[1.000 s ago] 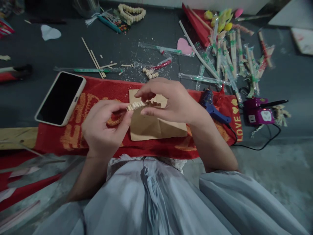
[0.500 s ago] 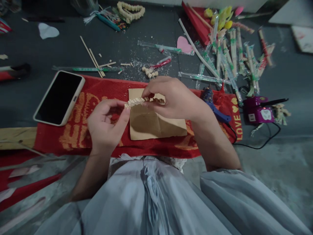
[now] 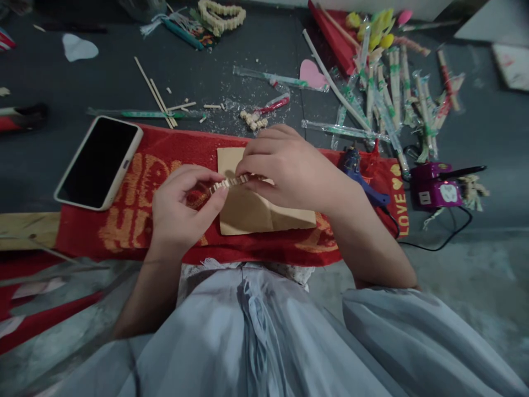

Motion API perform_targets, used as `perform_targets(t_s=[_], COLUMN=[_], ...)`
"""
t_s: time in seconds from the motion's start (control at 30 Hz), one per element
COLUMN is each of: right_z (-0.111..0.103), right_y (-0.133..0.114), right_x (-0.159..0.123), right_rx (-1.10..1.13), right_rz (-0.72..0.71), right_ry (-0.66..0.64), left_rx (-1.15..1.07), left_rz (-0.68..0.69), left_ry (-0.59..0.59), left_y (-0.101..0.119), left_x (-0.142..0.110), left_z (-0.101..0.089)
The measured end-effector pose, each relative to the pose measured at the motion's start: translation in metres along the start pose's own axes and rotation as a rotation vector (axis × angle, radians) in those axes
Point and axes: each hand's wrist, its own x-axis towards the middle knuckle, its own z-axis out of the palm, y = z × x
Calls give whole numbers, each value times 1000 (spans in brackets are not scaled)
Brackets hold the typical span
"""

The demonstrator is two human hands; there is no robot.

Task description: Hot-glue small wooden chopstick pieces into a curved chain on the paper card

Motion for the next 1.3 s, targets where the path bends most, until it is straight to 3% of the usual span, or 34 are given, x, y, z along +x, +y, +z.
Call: perform_targets(t_s=[0.17, 0.37, 0.6, 0.73, 0.83, 0.97, 1.3], right_z=[-5, -4, -14, -10, -7, -5, -6], right_y=[-11, -18, -22, -18, -16, -16, -17], right_x=[-1, 2, 8, 5, 4, 6, 5], right_rx=[-137, -116, -238, -168, -90, -59, -74], right_rz=[-62, -36, -110, -116, -85, -74, -165], right_ry=[-26, 34, -121, -35, -4, -17, -81], left_rx=[-27, 22, 91, 127, 136, 154, -4], left_rz=[-35, -45, -103, -202, -191, -166, -351], left_ry=[-23, -161, -292, -333, -352, -422, -721], left_y=[5, 5, 13, 27, 32, 29, 13], left_x=[10, 22, 34, 36, 36, 39, 51], left_z=[-4, -10, -18, -20, -20, -22, -25])
